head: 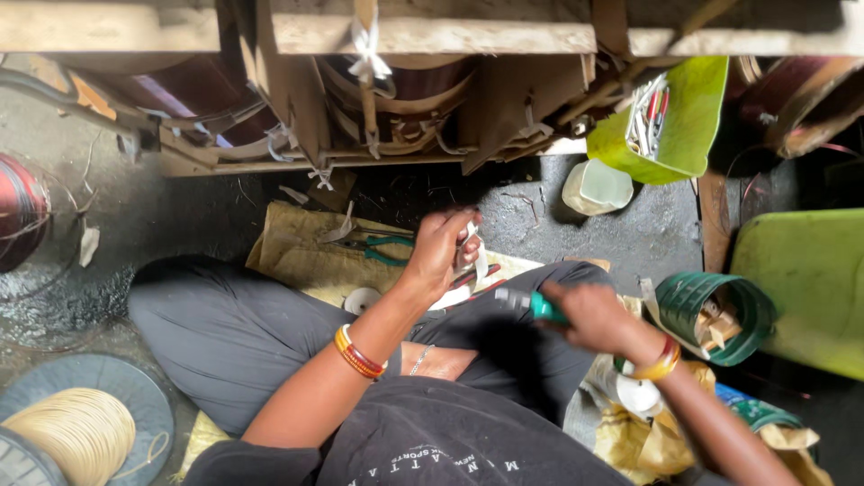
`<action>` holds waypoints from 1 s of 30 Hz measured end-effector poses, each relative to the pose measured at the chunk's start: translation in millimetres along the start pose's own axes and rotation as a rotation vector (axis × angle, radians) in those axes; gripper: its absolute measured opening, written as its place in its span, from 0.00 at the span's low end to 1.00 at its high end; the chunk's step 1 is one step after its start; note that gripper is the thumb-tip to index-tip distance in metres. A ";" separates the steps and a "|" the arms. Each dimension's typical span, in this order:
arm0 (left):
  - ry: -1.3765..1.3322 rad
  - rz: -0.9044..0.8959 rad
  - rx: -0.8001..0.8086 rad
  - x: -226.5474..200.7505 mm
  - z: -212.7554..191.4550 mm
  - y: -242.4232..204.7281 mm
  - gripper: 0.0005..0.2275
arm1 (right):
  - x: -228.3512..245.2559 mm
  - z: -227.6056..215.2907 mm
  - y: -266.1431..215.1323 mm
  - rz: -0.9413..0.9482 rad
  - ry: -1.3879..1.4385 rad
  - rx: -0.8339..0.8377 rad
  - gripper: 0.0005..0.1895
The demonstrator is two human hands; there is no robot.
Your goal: The person sits on the floor and repeatedly ties white cable ties around copper wire coils mounted on a wooden rack. They use pliers to tighten and trim the ties, then move to the next coil.
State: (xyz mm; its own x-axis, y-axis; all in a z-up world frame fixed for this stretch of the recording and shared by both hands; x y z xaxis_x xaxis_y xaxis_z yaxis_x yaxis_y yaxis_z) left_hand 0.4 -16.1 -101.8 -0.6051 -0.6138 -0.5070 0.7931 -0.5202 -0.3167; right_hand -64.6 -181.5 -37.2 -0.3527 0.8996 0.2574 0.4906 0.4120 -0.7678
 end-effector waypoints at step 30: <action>1.704 0.849 -0.302 -49.9 127.0 121.2 0.07 | -128.0 -164.9 30.2 -0.446 0.752 -1.260 0.10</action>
State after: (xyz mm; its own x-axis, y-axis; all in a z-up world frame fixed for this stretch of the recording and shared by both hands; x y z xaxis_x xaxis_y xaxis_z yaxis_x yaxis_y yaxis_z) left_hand 117.9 -124.0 -13.0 0.4343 0.6242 -0.6494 0.8957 -0.2233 0.3844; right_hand 126.8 -260.4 3.4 -0.3680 0.3760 0.8504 0.9297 0.1619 0.3307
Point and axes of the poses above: each hand's wrist, its own y-axis towards the middle knuckle, its own z-axis out of the palm, x = y × z, the point moved 10 cm from there along y, towards the middle knuckle, and after that the axes turned 14 degrees about x, right-handed, at the moved point
